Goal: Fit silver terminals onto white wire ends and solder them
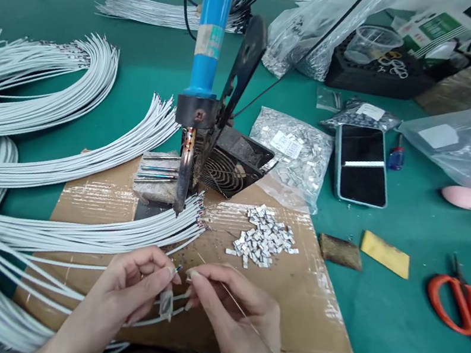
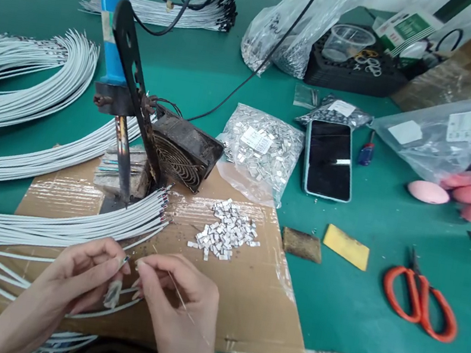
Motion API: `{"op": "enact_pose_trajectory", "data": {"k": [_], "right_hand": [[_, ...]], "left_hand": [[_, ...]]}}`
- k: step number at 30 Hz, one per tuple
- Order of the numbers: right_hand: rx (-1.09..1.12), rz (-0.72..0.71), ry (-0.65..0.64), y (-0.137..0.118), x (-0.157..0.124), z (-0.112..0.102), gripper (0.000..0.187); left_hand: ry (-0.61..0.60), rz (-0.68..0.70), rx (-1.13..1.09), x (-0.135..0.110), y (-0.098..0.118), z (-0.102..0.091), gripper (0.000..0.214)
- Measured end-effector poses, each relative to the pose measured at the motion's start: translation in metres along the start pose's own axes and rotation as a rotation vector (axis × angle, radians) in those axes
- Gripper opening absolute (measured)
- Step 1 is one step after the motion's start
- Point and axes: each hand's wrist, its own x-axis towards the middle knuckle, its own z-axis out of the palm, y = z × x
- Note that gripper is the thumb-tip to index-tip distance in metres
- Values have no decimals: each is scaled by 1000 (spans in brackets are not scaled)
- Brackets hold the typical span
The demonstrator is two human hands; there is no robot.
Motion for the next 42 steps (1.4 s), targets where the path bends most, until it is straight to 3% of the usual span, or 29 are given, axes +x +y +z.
{"op": "enact_pose_trajectory", "data": {"k": [7, 19, 28, 33, 35, 39, 42], "right_hand": [[-30, -16, -110, -3, -1, 3, 10], [-76, -32, -144, -4, -1, 0, 14], [-154, -233, -191, 2, 5, -8, 15], [-344, -352, -272, -12, 9, -14, 15], [-388, -391, -244, -17, 11, -20, 16], [-214, -323, -55, -16, 15, -29, 16], [-173, -256, -180, -11, 15, -27, 19]], "left_hand": [[0, 2, -42, 0, 0, 1, 41], [1, 20, -74, -2, -4, 0, 40], [6, -8, 13, -4, -1, 0, 44], [5, 11, 40, -4, -2, 1, 48], [12, 7, 37, -5, -3, 2, 49], [41, -22, 23, -5, -3, 1, 50], [46, -58, 9, -6, 0, 1, 49]]}}
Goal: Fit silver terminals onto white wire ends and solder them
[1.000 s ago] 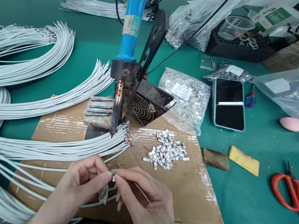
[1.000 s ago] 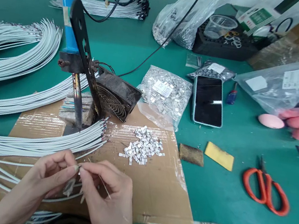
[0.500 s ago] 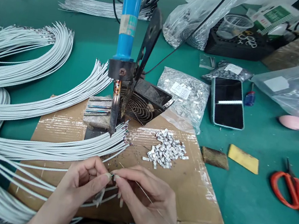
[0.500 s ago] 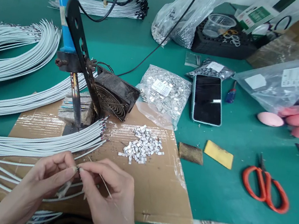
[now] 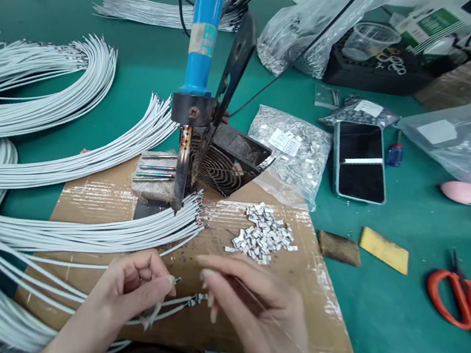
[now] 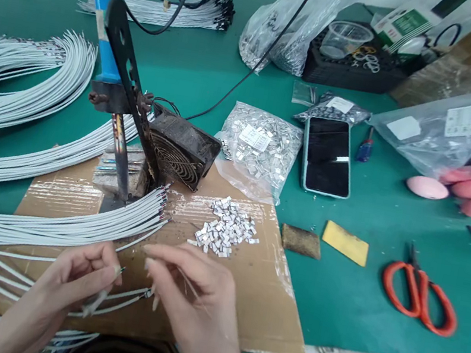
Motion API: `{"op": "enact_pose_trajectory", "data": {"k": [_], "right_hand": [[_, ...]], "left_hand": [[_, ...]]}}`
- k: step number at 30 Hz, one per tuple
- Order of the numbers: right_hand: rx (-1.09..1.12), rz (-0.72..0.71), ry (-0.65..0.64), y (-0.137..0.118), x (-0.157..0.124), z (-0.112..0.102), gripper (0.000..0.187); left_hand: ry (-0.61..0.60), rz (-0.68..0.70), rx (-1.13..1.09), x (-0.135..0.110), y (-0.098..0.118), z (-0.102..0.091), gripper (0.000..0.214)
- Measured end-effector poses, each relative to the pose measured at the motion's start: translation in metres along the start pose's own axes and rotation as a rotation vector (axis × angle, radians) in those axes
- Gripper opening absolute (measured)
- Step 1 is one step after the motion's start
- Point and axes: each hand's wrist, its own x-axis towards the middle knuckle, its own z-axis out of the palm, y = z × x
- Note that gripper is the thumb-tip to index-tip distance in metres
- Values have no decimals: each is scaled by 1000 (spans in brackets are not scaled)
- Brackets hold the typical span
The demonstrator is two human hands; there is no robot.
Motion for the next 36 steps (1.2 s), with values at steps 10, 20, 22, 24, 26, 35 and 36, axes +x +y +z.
{"op": "enact_pose_trajectory", "data": {"k": [10, 20, 22, 24, 26, 35, 36], "right_hand": [[-167, -114, -199, -7, 1, 8, 16], [17, 155, -96, 5, -4, 9, 9], [92, 188, -169, 6, -6, 11, 11], [67, 143, -181, 5, -7, 11, 13], [-52, 66, -187, 1, -6, 9, 16], [-84, 61, 45, -5, -8, 5, 14], [-25, 138, 44, -5, -9, 7, 13]], "left_hand": [[-11, -11, 19, -1, 2, 0, 49], [31, 114, 79, -2, -3, 2, 47], [80, 162, 144, -3, -3, 6, 45], [141, 216, 228, -6, -5, 9, 41], [189, 268, 320, -8, -7, 12, 35], [213, 254, 278, -10, -6, 15, 35], [216, 247, 253, -10, -4, 16, 37]]}}
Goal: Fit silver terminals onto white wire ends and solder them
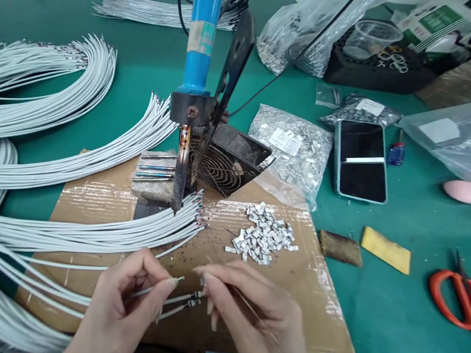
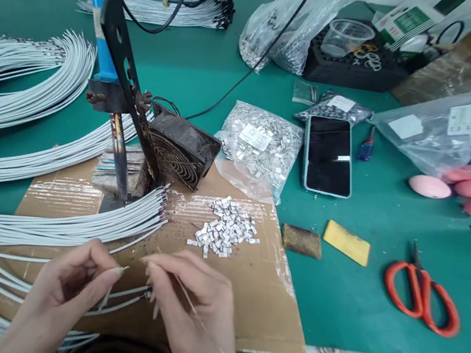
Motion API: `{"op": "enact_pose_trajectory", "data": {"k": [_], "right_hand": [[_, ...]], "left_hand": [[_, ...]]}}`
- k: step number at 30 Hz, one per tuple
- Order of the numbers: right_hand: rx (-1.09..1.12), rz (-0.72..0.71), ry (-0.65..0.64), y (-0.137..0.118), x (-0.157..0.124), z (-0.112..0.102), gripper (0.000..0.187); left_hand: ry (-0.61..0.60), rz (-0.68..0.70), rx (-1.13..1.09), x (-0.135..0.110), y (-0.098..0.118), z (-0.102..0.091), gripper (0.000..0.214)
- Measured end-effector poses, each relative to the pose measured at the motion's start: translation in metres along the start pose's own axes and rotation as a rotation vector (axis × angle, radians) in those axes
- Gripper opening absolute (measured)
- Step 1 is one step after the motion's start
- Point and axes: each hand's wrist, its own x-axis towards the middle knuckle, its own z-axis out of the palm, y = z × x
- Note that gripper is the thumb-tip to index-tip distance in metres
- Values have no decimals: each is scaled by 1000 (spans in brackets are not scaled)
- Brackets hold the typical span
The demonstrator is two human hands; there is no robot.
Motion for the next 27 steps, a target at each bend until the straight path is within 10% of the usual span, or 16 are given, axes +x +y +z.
{"op": "enact_pose_trajectory", "data": {"k": [22, 27], "right_hand": [[415, 480, -75, 1, -6, 18, 20], [146, 235, -207, 7, -4, 6, 12]], "left_hand": [[-119, -90, -97, 0, 0, -4, 46], [-158, -148, -25, 3, 4, -6, 43]]}}
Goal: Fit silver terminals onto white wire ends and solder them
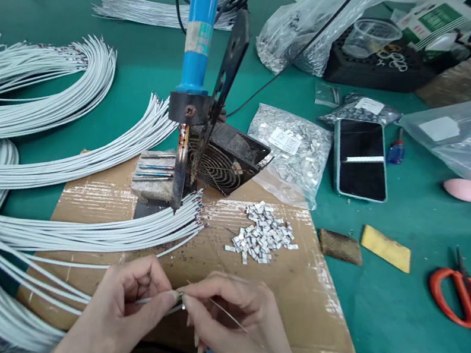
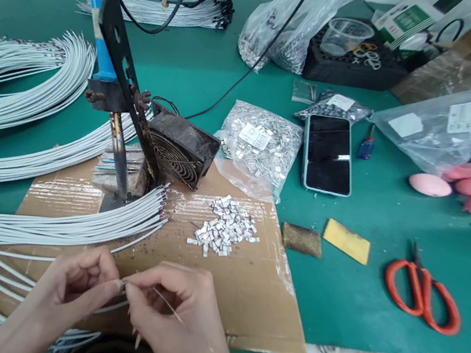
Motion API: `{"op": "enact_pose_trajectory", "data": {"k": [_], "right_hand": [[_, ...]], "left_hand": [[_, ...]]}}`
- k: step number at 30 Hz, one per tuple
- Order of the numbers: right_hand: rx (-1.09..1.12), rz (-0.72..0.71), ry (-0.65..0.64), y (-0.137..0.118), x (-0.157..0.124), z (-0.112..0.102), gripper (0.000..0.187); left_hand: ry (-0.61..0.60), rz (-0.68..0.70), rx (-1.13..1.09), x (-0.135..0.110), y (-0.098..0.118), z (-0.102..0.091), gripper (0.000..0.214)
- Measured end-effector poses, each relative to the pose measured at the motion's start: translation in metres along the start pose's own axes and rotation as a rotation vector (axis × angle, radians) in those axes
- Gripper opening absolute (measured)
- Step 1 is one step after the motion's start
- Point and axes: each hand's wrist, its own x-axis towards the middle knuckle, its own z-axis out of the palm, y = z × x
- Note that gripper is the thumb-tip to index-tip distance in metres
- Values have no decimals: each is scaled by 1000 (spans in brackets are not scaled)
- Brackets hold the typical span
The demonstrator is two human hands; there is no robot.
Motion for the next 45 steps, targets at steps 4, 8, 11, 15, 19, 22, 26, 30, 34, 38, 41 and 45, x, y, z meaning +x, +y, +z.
{"op": "enact_pose_trajectory", "data": {"k": [4, 8, 11, 15, 19, 22, 26, 30, 34, 38, 41, 45], "right_hand": [[-86, -87, -75, 0, 2, -4, 15], [-40, -43, 18, -13, 3, 0, 13], [72, 106, 114, -19, 1, 9, 11], [93, 34, 250, -4, -3, 25, 17], [-233, -425, 398, 14, -6, 34, 15], [-280, -494, 357, 12, -5, 30, 18], [-17, -155, 166, -1, -1, 16, 11], [308, 86, -3, 0, 3, 6, 17], [272, 18, -31, 3, 6, 3, 14], [104, -3, 12, -5, 3, 2, 15], [41, -26, 54, -11, 2, 3, 15], [122, -14, 177, -11, 3, 4, 13]], "left_hand": [[62, 11, 80, -1, 2, 1, 35], [139, 110, 183, -3, -4, 4, 31], [171, 201, 235, -2, -13, 7, 31], [161, 200, 157, -1, -19, 9, 38], [142, 129, -48, 1, -12, 8, 41], [172, 110, -116, 3, -5, 9, 35], [248, 116, -108, 3, 0, 13, 23], [310, 178, 17, -1, -5, 17, 13], [336, 231, 114, -2, -13, 19, 14], [341, 244, 158, -2, -16, 19, 16], [349, 232, 157, -2, -11, 19, 16], [356, 178, 14, -2, 0, 19, 17]]}}
